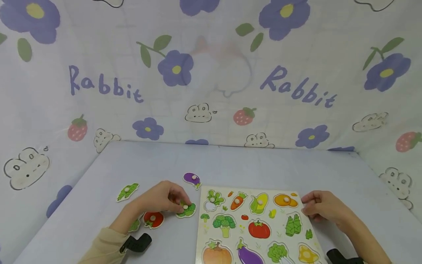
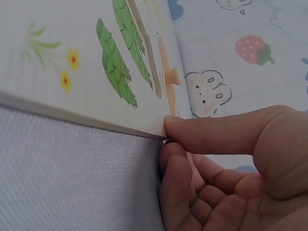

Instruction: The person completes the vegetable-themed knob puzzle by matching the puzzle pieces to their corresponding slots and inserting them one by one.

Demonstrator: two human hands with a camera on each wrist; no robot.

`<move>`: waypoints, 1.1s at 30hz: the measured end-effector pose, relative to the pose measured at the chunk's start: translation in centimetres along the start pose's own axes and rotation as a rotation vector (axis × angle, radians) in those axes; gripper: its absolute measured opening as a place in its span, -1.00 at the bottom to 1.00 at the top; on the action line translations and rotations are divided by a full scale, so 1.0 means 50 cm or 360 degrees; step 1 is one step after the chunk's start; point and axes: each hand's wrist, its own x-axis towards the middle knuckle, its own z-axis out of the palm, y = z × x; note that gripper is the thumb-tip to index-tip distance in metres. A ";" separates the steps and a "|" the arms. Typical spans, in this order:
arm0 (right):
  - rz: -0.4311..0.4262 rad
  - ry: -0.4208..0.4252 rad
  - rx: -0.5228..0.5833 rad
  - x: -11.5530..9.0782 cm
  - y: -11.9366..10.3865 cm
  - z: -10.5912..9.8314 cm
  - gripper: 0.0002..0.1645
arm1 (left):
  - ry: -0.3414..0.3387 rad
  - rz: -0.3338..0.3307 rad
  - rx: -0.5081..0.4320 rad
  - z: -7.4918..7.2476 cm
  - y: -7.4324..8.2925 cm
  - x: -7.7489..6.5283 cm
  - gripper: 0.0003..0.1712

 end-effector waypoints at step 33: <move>-0.0009 0.0010 0.0020 0.003 0.005 0.000 -0.55 | 0.0143 -0.0050 -0.0054 0.010 0.007 0.002 -0.87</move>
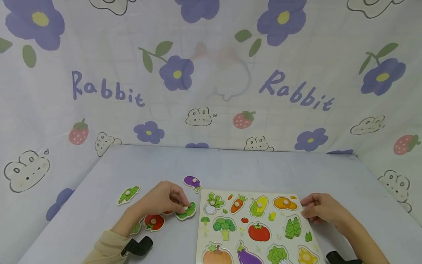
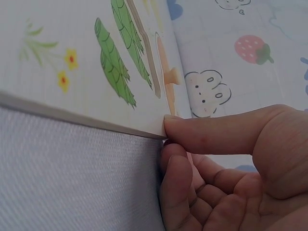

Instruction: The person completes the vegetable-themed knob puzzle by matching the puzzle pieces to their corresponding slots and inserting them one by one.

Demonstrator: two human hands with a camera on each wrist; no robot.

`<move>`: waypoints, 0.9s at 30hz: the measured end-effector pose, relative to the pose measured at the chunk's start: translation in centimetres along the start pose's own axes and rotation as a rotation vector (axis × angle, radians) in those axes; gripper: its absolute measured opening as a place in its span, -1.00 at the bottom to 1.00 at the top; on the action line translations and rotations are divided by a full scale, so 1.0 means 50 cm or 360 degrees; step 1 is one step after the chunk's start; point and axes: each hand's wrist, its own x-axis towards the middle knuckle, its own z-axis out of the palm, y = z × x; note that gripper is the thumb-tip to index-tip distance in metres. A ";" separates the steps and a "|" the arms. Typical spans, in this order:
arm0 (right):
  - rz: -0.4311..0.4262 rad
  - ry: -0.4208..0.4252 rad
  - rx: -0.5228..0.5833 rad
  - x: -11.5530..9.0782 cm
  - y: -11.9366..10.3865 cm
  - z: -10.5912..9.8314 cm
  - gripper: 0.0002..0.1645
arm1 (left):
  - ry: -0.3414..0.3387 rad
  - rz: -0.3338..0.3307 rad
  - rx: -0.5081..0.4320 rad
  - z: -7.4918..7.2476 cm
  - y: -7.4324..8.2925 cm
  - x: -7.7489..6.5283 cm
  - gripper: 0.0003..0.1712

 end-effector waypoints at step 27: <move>-0.0012 -0.0002 0.0007 -0.004 -0.001 -0.001 -0.56 | 0.0152 0.0086 -0.0030 0.004 0.024 0.001 -0.84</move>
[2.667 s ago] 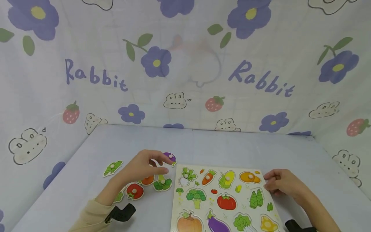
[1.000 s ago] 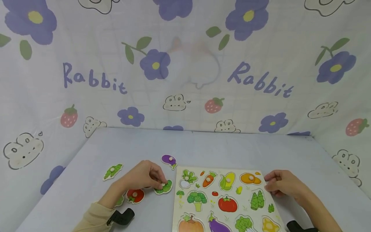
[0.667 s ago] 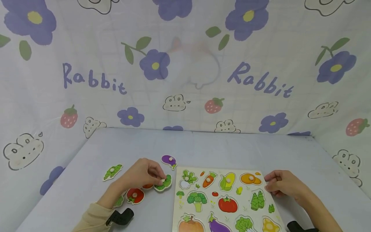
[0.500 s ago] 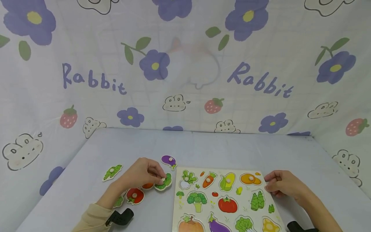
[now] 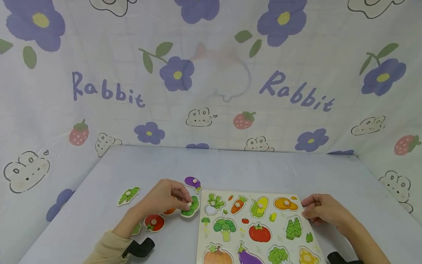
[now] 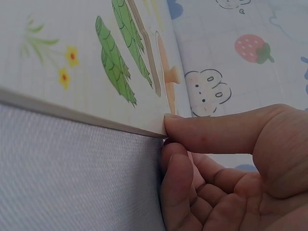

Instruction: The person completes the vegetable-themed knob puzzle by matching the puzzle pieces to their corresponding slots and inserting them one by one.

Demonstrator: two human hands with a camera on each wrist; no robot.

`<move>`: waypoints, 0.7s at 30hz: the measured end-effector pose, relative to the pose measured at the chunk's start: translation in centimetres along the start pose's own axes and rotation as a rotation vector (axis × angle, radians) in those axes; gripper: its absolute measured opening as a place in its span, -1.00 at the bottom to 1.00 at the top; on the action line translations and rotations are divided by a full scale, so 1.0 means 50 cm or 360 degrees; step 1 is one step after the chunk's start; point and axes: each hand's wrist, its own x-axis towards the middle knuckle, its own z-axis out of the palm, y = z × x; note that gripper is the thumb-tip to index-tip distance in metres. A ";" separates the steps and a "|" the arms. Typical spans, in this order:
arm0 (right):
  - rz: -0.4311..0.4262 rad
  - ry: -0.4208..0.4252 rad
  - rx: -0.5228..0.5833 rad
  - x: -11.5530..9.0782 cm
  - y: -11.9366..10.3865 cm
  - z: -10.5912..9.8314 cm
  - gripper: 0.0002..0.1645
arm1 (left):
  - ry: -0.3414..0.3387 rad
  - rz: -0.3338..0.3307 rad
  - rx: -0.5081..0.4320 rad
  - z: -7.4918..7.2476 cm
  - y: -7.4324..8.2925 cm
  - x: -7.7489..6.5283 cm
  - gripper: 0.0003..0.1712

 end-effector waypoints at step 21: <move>-0.0007 -0.0002 0.0007 0.001 0.001 0.001 -0.57 | 0.0212 0.0145 0.0140 0.039 0.020 0.005 -0.80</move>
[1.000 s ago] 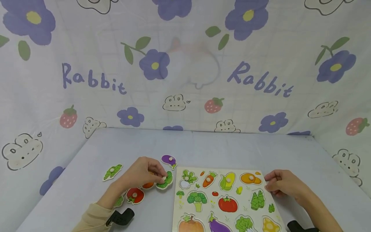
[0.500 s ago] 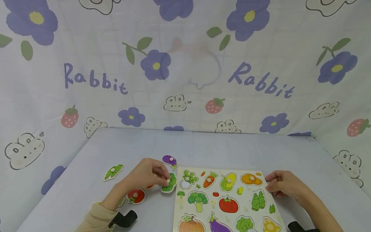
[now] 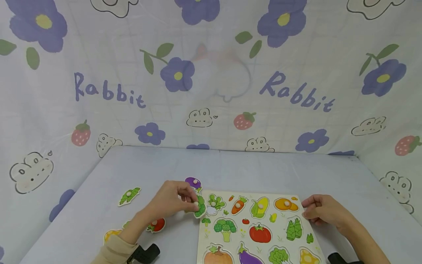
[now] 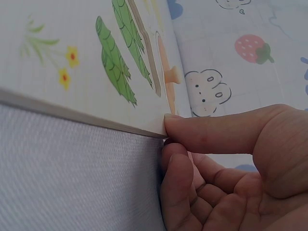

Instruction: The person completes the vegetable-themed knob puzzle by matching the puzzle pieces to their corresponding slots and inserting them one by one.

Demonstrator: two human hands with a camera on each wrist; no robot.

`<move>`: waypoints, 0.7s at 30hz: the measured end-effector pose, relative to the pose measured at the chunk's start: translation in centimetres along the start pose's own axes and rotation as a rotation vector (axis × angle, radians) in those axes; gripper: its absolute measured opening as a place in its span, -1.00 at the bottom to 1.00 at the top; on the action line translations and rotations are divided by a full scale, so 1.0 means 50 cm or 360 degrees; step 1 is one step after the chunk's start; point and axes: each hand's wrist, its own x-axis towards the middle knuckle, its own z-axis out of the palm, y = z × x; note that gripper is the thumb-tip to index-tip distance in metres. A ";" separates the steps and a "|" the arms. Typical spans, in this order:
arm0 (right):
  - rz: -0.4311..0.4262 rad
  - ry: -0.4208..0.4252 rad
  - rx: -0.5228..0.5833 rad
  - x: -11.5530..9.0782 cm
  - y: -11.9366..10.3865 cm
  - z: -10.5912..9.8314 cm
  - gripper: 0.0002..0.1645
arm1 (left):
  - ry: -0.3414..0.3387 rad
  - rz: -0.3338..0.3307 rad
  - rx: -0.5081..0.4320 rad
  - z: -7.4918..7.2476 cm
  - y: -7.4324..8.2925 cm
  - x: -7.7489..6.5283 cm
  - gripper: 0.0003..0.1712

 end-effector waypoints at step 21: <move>0.0026 0.0004 0.0014 0.000 0.000 0.000 -0.55 | 0.0242 -0.0087 0.0042 0.066 0.058 -0.003 -0.69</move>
